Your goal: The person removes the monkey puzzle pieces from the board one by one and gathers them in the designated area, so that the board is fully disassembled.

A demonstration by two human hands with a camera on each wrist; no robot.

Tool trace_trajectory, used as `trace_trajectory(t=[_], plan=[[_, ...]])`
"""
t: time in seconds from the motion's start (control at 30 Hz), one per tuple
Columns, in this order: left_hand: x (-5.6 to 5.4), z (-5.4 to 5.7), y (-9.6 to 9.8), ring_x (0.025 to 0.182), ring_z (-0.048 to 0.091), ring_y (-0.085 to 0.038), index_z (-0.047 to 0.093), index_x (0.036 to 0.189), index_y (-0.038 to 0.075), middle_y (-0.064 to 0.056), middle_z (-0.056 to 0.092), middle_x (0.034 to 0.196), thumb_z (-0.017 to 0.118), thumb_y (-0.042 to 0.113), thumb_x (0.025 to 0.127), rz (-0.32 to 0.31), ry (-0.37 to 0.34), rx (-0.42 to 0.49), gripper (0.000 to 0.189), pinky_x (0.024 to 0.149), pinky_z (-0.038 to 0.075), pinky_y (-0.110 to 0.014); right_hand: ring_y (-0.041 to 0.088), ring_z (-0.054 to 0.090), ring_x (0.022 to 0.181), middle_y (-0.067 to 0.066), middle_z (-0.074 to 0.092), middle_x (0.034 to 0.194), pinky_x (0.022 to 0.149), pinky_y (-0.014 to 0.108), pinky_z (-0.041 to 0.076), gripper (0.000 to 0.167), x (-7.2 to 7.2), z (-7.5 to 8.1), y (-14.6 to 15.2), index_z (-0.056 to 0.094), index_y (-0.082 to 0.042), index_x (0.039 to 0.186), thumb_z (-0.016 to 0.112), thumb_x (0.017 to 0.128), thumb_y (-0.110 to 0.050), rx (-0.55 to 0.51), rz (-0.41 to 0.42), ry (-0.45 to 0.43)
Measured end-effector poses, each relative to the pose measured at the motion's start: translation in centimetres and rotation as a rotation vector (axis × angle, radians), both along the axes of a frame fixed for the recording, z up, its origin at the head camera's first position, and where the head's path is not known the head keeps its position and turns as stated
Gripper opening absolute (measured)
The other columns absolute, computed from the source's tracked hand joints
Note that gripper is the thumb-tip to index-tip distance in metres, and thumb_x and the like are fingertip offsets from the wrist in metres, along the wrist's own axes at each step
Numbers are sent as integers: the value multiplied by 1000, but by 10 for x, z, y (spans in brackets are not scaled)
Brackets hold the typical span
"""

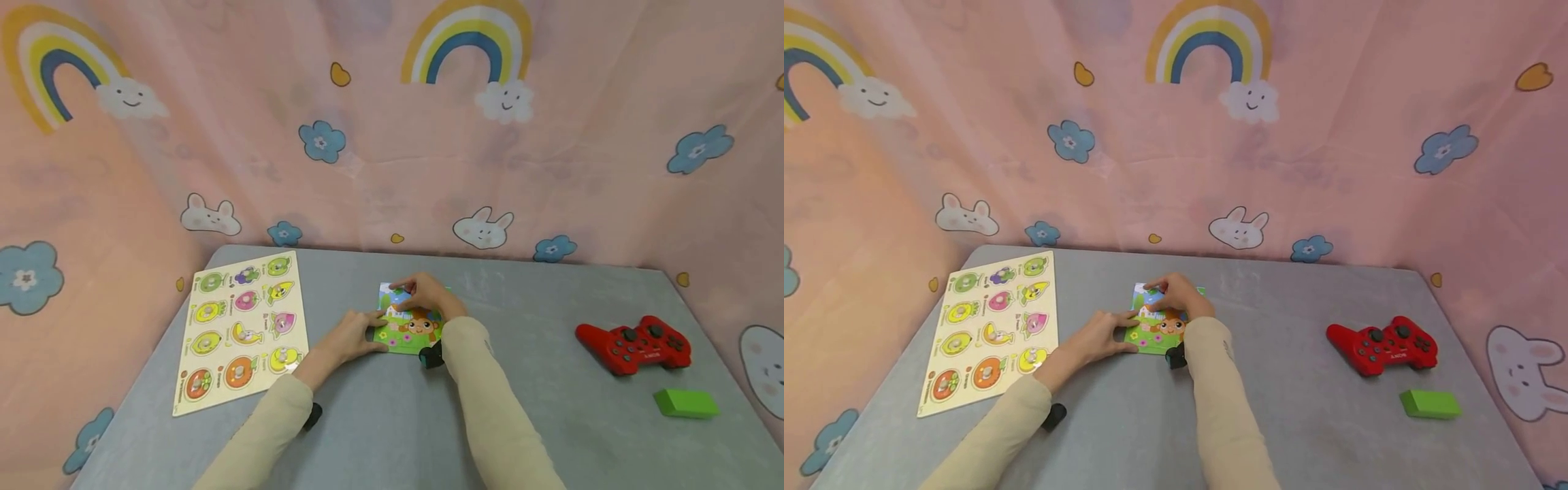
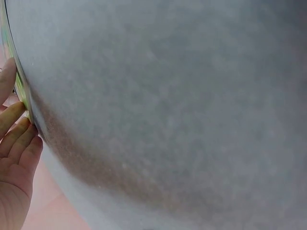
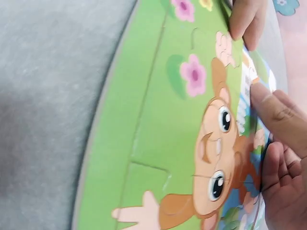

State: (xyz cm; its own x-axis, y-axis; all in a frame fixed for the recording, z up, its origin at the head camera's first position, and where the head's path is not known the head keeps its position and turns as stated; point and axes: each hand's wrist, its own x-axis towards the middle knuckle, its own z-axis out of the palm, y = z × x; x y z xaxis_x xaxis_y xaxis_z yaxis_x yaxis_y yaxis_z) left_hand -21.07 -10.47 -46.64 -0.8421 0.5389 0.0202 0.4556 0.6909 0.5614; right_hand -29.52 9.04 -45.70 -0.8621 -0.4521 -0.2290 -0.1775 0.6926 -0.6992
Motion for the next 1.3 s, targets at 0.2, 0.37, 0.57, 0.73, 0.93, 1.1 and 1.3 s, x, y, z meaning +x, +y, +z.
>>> trace_trajectory(t=[0.2,0.37,0.57,0.73,0.93,1.1,1.3], plan=[[0,-1,1,120,54,-34,65,119,-4,-19,56,132,80,21,78,-3,-9,6,50,96,47,-41,15,38,63,7,49,82,57,23,35,50,-2,8,-5,64,-16,129,77,81,-14,89,16,-33],[0,0,0,118,55,-34,65,118,-5,-20,56,131,80,22,78,-10,8,4,50,95,48,-41,20,51,83,17,59,109,76,29,47,50,-2,12,-7,63,-18,130,76,81,-15,124,14,-54],[0,0,1,121,53,-34,66,119,-3,-18,56,132,80,22,79,-2,-10,9,49,97,47,-41,22,52,86,20,60,116,79,31,49,50,0,14,-6,62,-15,130,76,82,-13,124,42,-30],[0,-1,0,120,53,-34,66,119,-3,-19,56,132,80,22,79,-5,-6,8,49,96,47,-41,17,40,72,16,60,99,66,25,39,50,0,14,-6,62,-14,130,76,82,-14,138,75,2],[0,1,0,120,54,-35,66,118,-3,-19,56,131,80,22,78,-4,-1,8,49,96,47,-41,23,53,91,20,60,118,82,33,48,51,0,16,-9,61,-16,131,75,83,-15,175,86,6],[0,2,0,119,54,-34,66,118,-3,-19,56,131,80,23,78,-7,10,-17,50,95,48,-41,30,56,107,23,58,125,92,40,49,51,1,18,-10,61,-16,131,75,82,-14,176,84,-8],[0,1,1,120,54,-33,65,119,-3,-19,55,132,80,24,79,-8,15,-29,51,94,48,-41,31,54,108,22,55,123,90,38,50,50,1,14,-9,62,-12,130,75,81,-12,153,107,37]])
